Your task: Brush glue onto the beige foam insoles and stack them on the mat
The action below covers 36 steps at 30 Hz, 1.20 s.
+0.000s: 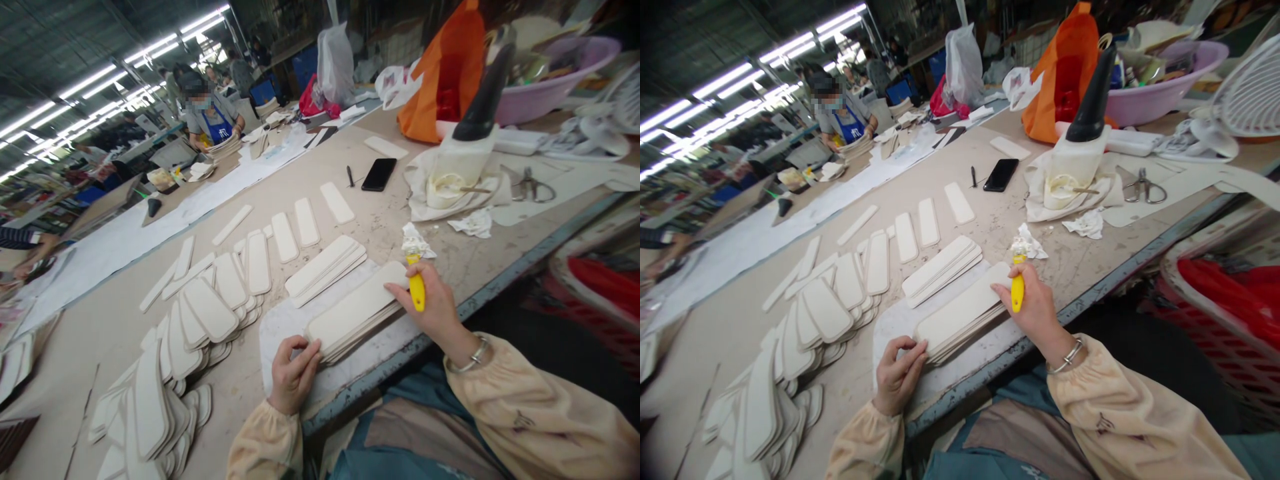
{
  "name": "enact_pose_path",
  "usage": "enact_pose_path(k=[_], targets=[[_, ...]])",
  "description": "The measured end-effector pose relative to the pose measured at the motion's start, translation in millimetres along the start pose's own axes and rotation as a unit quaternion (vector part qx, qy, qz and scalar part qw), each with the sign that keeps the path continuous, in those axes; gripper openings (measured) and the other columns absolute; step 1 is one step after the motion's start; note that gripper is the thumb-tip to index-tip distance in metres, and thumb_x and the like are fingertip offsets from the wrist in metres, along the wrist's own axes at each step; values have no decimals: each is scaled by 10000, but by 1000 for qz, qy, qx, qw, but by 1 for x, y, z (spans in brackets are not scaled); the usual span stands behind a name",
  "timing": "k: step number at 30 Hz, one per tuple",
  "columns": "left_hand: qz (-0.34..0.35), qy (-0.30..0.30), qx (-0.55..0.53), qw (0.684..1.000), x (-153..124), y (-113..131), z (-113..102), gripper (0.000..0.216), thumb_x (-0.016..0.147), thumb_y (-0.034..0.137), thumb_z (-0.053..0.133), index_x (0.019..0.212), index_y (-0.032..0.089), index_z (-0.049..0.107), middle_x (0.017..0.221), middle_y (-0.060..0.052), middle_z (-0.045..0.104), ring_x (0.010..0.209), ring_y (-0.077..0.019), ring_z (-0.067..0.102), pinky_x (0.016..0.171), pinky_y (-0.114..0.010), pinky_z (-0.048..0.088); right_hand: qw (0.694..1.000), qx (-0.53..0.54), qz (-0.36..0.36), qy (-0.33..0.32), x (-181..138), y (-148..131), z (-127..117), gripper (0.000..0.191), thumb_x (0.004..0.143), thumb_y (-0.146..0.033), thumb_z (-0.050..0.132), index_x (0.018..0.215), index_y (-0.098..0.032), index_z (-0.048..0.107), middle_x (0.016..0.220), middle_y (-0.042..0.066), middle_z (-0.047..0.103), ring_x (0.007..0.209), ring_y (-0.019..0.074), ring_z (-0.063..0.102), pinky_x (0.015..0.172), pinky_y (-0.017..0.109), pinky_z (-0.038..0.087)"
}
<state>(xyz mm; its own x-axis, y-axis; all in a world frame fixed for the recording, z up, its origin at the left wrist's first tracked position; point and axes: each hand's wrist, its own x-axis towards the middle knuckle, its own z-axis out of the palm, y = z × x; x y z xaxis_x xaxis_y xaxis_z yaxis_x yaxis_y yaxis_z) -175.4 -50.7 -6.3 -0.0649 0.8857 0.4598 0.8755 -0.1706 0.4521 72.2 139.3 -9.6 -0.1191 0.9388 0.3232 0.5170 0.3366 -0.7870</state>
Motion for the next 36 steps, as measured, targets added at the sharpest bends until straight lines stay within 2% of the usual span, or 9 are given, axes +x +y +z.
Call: enact_pose_path(k=[5, 9, 13, 22, 27, 32, 36], targets=[[19, 5, 5, 1000, 1, 0, 0, 368, 799, 118, 638, 1132, 270, 668, 945, -61, 570, 860, -165, 582, 709, -287, 532, 1000, -9, -9, 18, 1, 1, 0, 358, 758, -488, 666, 917, -226, 482, 751, 12, 603, 542, 175, 557, 533, 293, 438], [43, 14, 19, 999, 2, -1, -1, 404, 774, 101, 663, 1134, 285, 659, 1013, -71, 603, 892, -185, 584, 745, -329, 527, 999, 6, -32, 23, 1, 2, -1, 327, 785, -439, 663, 951, -224, 482, 987, 79, 673, 738, 230, 664, 638, 332, 506], [71, 9, 31, 997, 3, -3, -1, 406, 768, 93, 666, 1130, 277, 658, 1039, -80, 653, 899, -203, 598, 756, -356, 522, 998, 29, -52, 7, 2, 5, 0, 279, 822, -375, 651, 977, -228, 471, 1115, 95, 670, 910, 246, 681, 731, 341, 534], [104, -4, 29, 994, 8, -2, -2, 393, 781, 32, 628, 1130, 211, 651, 1071, -97, 645, 939, -204, 607, 781, -359, 511, 997, 8, -78, 6, 9, 14, 0, 237, 848, -282, 630, 1017, -226, 473, 1102, 80, 673, 842, 206, 689, 740, 330, 549], [130, -7, 24, 991, 5, -8, -2, 404, 780, 8, 615, 1145, 180, 642, 1098, -118, 628, 960, -216, 609, 790, -361, 499, 994, -20, -111, -10, 11, 12, -3, 139, 881, -223, 563, 1000, -220, 492, 1064, 95, 666, 932, 231, 668, 792, 359, 545], [134, -12, 20, 991, 5, -11, -2, 445, 775, 11, 619, 1184, 185, 626, 1122, -128, 624, 955, -222, 617, 772, -356, 509, 993, -49, -108, -16, 12, 11, -4, 162, 869, -193, 559, 1021, -212, 505, 962, 79, 663, 869, 235, 658, 777, 379, 547], [143, -17, 20, 989, 11, -5, -5, 441, 785, 20, 609, 1191, 191, 620, 1104, -126, 647, 957, -228, 626, 755, -351, 521, 989, -86, -120, -6, 15, 11, -8, 135, 853, -175, 571, 966, -206, 505, 986, 92, 656, 961, 258, 623, 830, 412, 525]])
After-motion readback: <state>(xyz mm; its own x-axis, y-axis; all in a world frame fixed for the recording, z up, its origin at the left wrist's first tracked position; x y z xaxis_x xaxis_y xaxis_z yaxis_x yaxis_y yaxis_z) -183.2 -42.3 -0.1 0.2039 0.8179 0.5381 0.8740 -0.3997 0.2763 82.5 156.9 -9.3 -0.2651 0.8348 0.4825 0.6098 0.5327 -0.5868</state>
